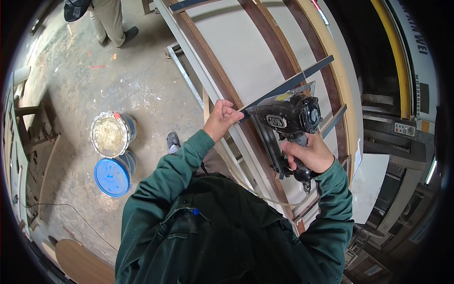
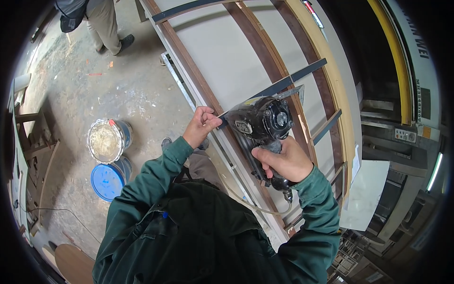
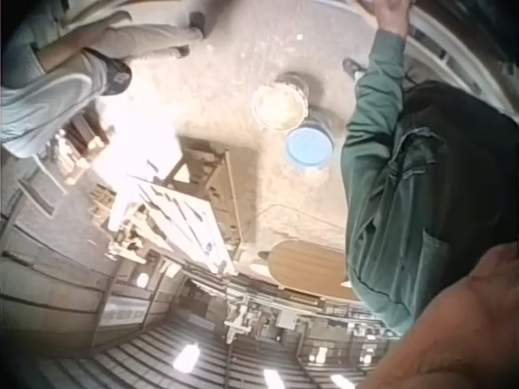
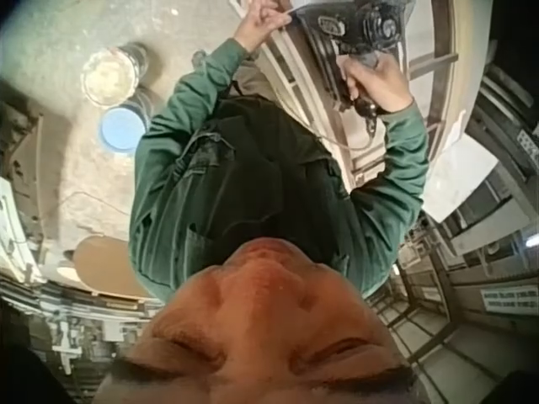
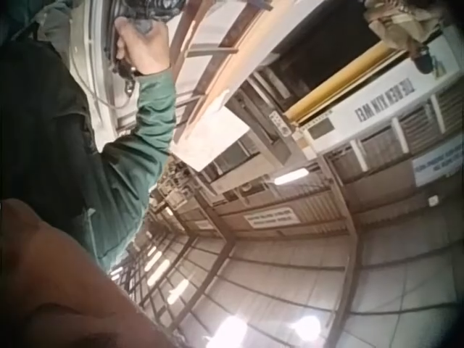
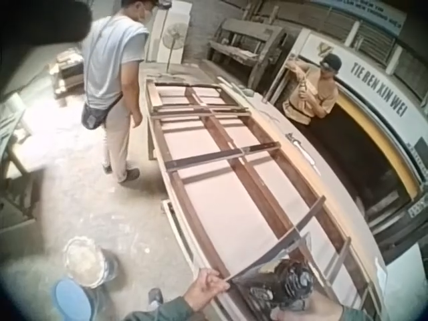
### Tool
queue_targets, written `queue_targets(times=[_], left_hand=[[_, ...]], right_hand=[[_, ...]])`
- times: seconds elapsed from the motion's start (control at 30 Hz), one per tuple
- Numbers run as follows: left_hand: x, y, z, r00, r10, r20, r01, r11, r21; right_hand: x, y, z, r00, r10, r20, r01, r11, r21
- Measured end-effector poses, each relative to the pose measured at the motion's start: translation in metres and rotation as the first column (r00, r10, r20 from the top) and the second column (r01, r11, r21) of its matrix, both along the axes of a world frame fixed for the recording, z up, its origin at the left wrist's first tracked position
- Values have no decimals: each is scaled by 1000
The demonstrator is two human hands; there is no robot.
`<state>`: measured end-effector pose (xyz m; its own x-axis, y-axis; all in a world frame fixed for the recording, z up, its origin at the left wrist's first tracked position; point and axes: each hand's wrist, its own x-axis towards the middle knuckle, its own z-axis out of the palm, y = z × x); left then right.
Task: Assembling a wooden frame by measuring and nailing slats using a square and a pneumatic nail gun.
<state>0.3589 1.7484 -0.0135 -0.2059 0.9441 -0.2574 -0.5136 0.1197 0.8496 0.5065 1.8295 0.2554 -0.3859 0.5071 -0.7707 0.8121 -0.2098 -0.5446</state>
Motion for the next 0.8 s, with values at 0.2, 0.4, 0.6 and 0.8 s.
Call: queue_targets(times=[0.2, 0.4, 0.6, 0.8], left_hand=[[0, -2, -3, 1000, -5, -17, 5, 1000, -2], [1, -1, -7, 997, 1, -83, -1, 1000, 2], [0, 0, -4, 994, 47, -96, -47, 999, 7], [-16, 0, 32, 558, 215, -801, -82, 975, 205]], right_hand=[[-5, 2, -5, 995, 100, 4, -100, 995, 5], [-12, 4, -1, 998, 58, 36, -56, 997, -50], [21, -2, 21, 993, -40, 109, 32, 997, 72], [147, -22, -19, 898, -323, 298, 178, 887, 425]])
